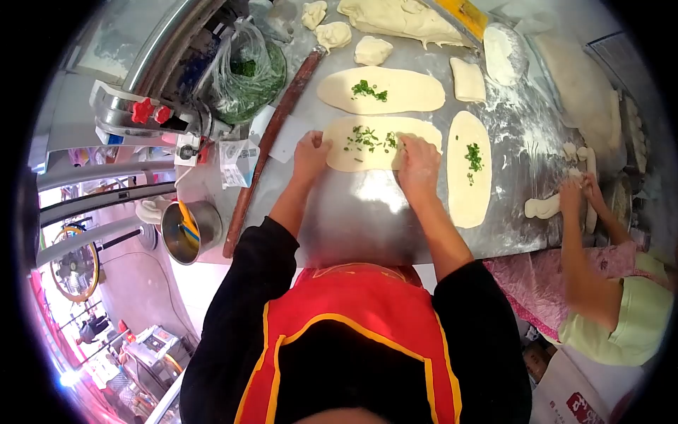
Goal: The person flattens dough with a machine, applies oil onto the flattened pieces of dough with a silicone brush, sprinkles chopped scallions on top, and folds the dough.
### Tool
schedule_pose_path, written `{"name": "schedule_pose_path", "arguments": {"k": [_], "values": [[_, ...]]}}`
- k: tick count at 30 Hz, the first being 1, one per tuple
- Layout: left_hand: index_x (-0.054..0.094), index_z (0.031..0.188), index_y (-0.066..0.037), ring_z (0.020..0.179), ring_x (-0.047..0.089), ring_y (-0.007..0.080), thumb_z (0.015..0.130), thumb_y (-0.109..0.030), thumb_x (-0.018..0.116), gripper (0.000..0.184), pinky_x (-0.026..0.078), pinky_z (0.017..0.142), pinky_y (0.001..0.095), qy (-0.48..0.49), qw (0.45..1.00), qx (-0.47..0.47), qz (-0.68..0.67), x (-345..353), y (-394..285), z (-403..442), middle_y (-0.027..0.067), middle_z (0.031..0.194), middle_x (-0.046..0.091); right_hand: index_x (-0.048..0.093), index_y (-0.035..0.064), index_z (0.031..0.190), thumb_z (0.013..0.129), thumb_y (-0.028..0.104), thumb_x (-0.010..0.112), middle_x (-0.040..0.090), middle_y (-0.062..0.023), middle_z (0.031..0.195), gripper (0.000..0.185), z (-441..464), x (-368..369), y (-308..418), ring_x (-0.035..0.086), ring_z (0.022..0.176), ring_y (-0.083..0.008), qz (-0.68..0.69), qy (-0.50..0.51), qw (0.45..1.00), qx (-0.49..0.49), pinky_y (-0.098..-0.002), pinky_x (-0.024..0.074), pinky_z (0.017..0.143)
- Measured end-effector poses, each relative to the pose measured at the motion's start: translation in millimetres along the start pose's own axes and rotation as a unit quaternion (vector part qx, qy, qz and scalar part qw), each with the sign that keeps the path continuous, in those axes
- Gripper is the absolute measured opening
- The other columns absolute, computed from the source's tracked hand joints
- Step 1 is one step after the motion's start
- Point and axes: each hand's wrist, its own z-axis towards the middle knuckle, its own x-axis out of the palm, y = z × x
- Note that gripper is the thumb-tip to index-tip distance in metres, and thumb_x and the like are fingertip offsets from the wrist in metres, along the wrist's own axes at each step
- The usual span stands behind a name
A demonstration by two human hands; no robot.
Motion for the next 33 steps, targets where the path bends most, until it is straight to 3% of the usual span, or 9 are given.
{"name": "schedule_pose_path", "arguments": {"k": [5, 10, 13, 16, 22, 25, 28, 30, 33], "values": [[0.058, 0.100, -0.003, 0.071, 0.060, 0.0244, 0.080, -0.014, 0.062, 0.023, 0.048, 0.066, 0.0331, -0.038, 0.987, 0.155, 0.006, 33, -39, -21, 0.0125, 0.084, 0.063, 0.057, 0.0070, 0.114, 0.082, 0.000, 0.053, 0.059, -0.0125, 0.109, 0.033, -41, -36, -26, 0.052, 0.100, -0.0316, 0.078, 0.022, 0.995, 0.050, -0.0407, 0.0389, 0.090], [0.057, 0.102, 0.000, 0.070, 0.060, 0.0273, 0.085, -0.020, 0.061, 0.027, 0.048, 0.065, 0.0340, 0.052, 0.993, 0.107, 0.022, 69, -60, -27, 0.0143, 0.082, 0.061, 0.054, 0.0040, 0.118, 0.084, 0.000, 0.050, 0.058, -0.0167, 0.110, 0.035, -49, -57, -30, 0.053, 0.102, -0.0340, 0.103, 0.058, 0.992, 0.035, -0.0417, 0.0394, 0.091], [0.057, 0.108, -0.002, 0.087, 0.062, 0.0227, 0.085, -0.021, 0.061, 0.030, 0.048, 0.075, 0.0318, 0.104, 0.994, 0.039, 0.007, 63, -49, -19, 0.0127, 0.092, 0.064, 0.046, 0.0023, 0.127, 0.086, 0.002, 0.051, 0.052, -0.0185, 0.123, 0.041, -38, -49, -25, 0.049, 0.114, -0.0354, 0.116, 0.084, 0.987, -0.068, -0.0402, 0.0383, 0.096], [0.057, 0.110, -0.006, 0.106, 0.054, 0.0314, 0.083, -0.016, 0.059, 0.029, 0.045, 0.084, 0.0355, -0.025, 0.947, 0.222, 0.232, 47, -49, -20, 0.0141, 0.115, 0.058, 0.043, 0.0019, 0.131, 0.087, 0.019, 0.055, 0.045, -0.0183, 0.132, 0.049, -21, -21, -5, 0.040, 0.125, -0.0324, 0.044, 0.110, 0.988, -0.096, -0.0430, 0.0289, 0.104], [0.055, 0.118, -0.007, 0.118, 0.045, 0.0335, 0.082, -0.016, 0.058, 0.038, 0.040, 0.094, 0.0382, -0.005, 0.831, 0.405, 0.381, 43, -22, -11, 0.0147, 0.129, 0.048, 0.042, 0.0015, 0.131, 0.087, 0.036, 0.054, 0.039, -0.0166, 0.138, 0.058, -14, 19, 4, 0.031, 0.133, -0.0288, -0.049, 0.147, 0.977, -0.144, -0.0463, 0.0165, 0.110], [0.054, 0.118, -0.003, 0.112, 0.049, 0.0334, 0.081, -0.019, 0.060, 0.040, 0.042, 0.091, 0.0384, 0.018, 0.899, 0.335, 0.281, 41, -30, -9, 0.0183, 0.122, 0.053, 0.043, -0.0005, 0.129, 0.087, 0.028, 0.052, 0.040, -0.0176, 0.137, 0.051, -8, 15, 9, 0.034, 0.130, -0.0317, -0.038, 0.153, 0.979, -0.126, -0.0473, 0.0215, 0.108], [0.058, 0.109, 0.000, 0.098, 0.060, 0.0336, 0.080, -0.020, 0.063, 0.035, 0.047, 0.084, 0.0363, -0.013, 0.990, 0.037, 0.136, 41, -35, -7, 0.0168, 0.107, 0.062, 0.044, -0.0035, 0.126, 0.087, 0.017, 0.049, 0.045, -0.0198, 0.131, 0.045, 4, 12, 18, 0.040, 0.123, -0.0358, 0.067, 0.147, 0.985, -0.060, -0.0470, 0.0299, 0.104], [0.058, 0.104, 0.001, 0.087, 0.063, 0.0286, 0.080, -0.022, 0.066, 0.034, 0.050, 0.075, 0.0346, 0.023, 0.985, -0.006, 0.169, 44, -41, -5, 0.0141, 0.096, 0.065, 0.047, -0.0025, 0.123, 0.087, 0.009, 0.045, 0.049, -0.0230, 0.126, 0.038, 2, 14, 26, 0.046, 0.117, -0.0365, 0.202, 0.141, 0.969, 0.032, -0.0446, 0.0355, 0.101], [0.058, 0.100, 0.002, 0.081, 0.063, 0.0205, 0.081, -0.025, 0.067, 0.034, 0.051, 0.068, 0.0326, 0.138, 0.977, -0.107, 0.125, 51, -38, 18, 0.0109, 0.089, 0.065, 0.046, -0.0041, 0.123, 0.088, 0.007, 0.044, 0.054, -0.0225, 0.119, 0.037, 2, 31, 19, 0.054, 0.107, -0.0352, 0.218, 0.090, 0.967, 0.098, -0.0397, 0.0416, 0.095]]}}
